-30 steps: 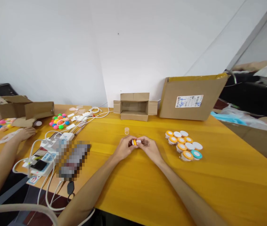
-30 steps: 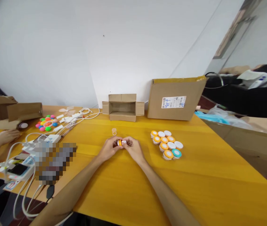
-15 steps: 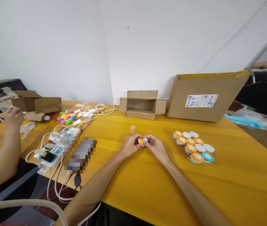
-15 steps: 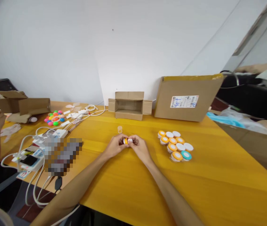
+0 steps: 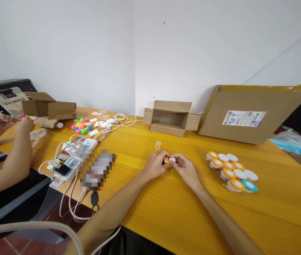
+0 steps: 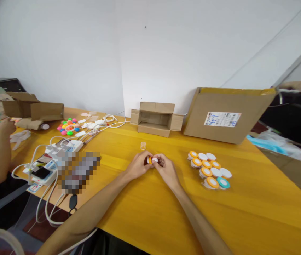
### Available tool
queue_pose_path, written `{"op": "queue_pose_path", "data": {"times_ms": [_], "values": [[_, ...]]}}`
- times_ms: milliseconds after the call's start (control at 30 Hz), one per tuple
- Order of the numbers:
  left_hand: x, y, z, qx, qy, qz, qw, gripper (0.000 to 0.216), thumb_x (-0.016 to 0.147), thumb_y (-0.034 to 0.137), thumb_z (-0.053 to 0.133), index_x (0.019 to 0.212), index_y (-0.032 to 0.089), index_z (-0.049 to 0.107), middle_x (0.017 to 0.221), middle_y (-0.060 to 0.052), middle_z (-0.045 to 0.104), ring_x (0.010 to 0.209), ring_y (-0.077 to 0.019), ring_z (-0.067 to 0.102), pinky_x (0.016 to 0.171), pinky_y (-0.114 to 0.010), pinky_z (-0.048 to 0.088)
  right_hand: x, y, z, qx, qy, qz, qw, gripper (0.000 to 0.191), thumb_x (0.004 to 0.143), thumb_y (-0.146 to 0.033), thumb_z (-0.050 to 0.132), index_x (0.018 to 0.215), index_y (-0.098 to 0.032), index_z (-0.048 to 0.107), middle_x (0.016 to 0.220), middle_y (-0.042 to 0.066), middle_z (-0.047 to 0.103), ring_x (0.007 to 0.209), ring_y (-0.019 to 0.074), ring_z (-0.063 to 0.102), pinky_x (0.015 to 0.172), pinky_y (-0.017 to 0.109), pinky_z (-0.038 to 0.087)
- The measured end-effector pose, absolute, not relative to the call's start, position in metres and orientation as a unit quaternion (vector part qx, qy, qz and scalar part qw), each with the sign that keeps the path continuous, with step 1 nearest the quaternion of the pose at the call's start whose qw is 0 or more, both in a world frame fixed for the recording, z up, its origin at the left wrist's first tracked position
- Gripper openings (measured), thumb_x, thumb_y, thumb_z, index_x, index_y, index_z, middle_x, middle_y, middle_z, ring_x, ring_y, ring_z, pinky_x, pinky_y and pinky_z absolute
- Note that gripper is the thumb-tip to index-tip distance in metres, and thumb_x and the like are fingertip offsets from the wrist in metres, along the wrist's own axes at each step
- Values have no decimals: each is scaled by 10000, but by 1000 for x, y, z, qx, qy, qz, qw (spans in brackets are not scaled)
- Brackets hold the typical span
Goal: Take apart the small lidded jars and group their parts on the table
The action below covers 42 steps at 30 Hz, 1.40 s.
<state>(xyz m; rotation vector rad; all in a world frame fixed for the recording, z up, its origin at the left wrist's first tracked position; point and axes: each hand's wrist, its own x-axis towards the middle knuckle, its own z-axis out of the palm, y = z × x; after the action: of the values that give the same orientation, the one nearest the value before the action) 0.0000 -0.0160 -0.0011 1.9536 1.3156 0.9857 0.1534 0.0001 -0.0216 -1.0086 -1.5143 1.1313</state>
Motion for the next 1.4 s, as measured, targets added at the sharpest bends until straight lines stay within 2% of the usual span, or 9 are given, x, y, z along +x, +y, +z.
{"op": "queue_pose_path", "data": {"times_ms": [233,500,667,767,1133,1400], "values": [[0,-17,-1,728,487,378,300,179,785,206,672,960,208,633,819,7,653,700,-145,564,669,-243,447,155,-2,-20,-425,-637,443,466,413,686,-627,714,779,-236,618,769,43,697,694,213,656,658,344,580],[1,-15,-1,714,493,384,315,173,761,178,681,925,198,630,859,-2,663,778,-155,590,732,-252,454,154,-5,-16,-420,-646,435,466,389,710,-610,699,785,-236,623,760,36,695,672,204,646,637,333,570],[0,-11,-4,686,488,407,353,158,765,173,665,916,188,621,785,23,643,699,-130,561,681,-232,450,150,-7,-13,-416,-644,429,478,399,724,-602,693,863,-232,639,856,56,725,763,218,670,716,344,563],[-1,-10,-5,683,484,416,354,173,751,165,674,915,185,621,780,28,634,686,-120,546,667,-224,439,150,-7,-13,-422,-649,415,479,386,731,-592,683,883,-239,648,883,56,732,755,216,668,707,341,553],[-4,-11,2,702,475,405,343,180,748,166,644,928,183,642,763,23,640,688,-129,556,664,-229,461,148,-6,-11,-421,-660,393,482,258,777,-489,622,808,-233,631,751,19,703,638,180,627,621,301,510],[-5,-10,1,712,471,398,335,178,740,130,620,909,177,651,744,25,638,671,-124,555,674,-234,465,147,-7,-8,-430,-667,363,487,128,757,-363,596,738,-239,623,705,4,691,621,175,612,627,300,501]]}}
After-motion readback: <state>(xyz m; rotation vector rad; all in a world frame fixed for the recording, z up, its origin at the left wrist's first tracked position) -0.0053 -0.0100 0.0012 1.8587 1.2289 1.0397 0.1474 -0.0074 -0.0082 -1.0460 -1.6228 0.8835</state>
